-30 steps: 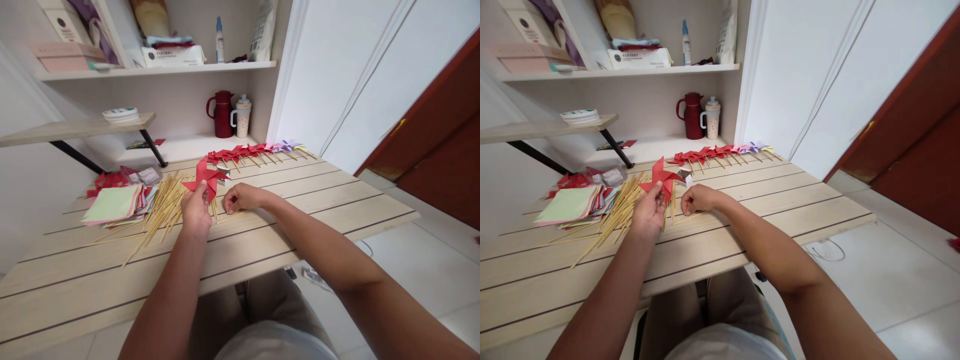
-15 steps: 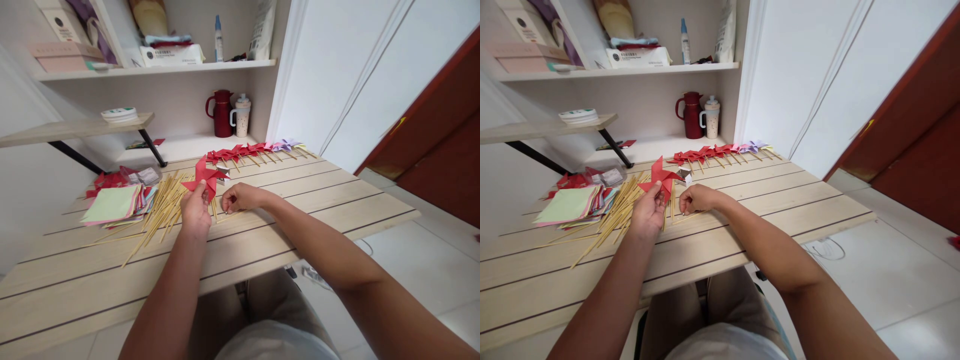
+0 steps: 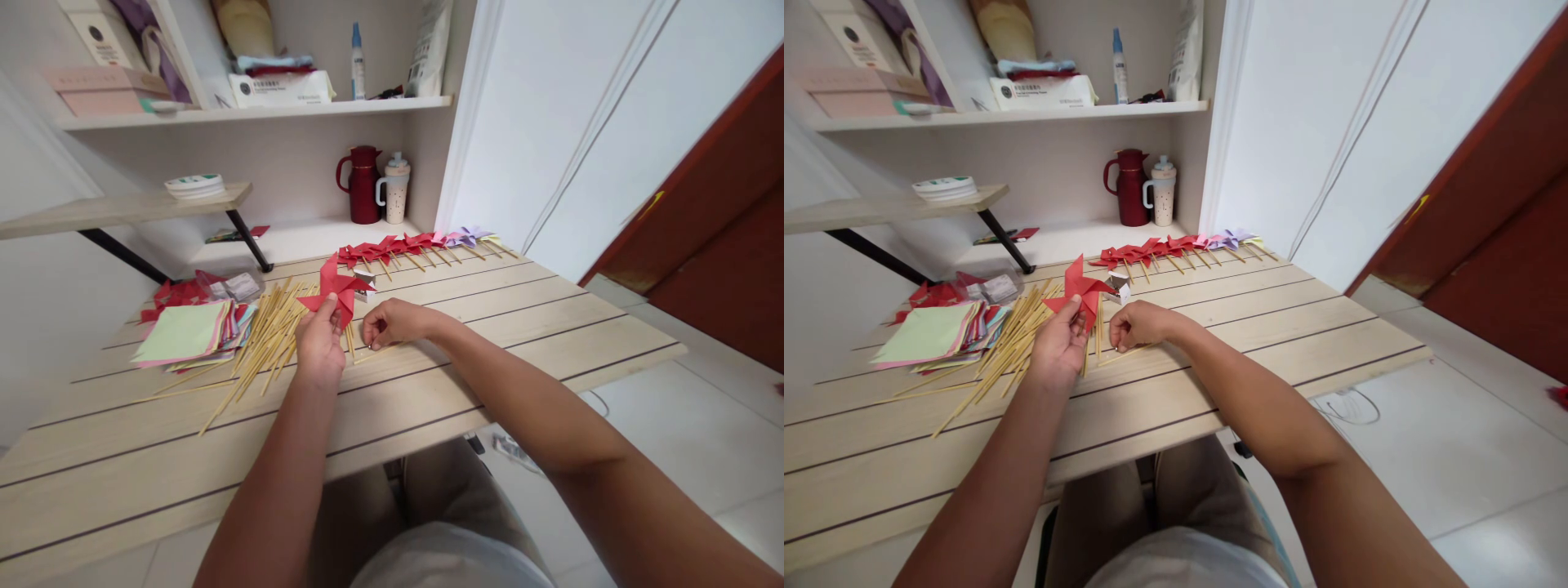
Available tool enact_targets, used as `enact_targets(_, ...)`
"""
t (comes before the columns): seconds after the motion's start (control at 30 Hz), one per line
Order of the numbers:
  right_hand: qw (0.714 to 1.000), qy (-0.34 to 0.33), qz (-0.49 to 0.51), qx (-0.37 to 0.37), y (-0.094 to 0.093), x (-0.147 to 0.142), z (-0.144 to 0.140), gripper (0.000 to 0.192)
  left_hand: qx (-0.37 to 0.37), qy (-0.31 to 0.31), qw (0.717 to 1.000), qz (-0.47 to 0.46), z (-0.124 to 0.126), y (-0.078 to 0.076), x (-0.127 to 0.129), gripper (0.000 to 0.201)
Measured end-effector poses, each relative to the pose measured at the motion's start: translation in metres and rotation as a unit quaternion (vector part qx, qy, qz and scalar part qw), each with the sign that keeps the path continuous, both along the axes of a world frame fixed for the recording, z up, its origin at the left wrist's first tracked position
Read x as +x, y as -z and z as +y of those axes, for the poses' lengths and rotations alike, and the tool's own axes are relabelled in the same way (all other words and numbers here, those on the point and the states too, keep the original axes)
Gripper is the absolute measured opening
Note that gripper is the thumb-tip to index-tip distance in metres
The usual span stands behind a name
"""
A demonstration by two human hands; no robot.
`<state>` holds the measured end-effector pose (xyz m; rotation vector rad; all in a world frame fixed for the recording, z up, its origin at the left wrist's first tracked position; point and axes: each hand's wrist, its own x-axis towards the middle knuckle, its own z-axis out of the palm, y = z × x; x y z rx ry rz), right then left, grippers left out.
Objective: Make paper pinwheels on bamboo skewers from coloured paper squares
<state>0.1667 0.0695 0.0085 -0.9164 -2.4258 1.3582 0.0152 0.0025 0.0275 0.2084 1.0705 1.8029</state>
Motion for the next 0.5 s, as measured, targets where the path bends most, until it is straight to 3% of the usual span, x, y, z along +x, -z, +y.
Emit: enact_targets(0.5, 1.000, -0.010, 0.001, 0.015, 0.0006, -0.0001, -0.0007, 0.012, -0.010, 0.034, 0.999, -0.011, -0.0025, -0.0025, 0.0017, 0.022)
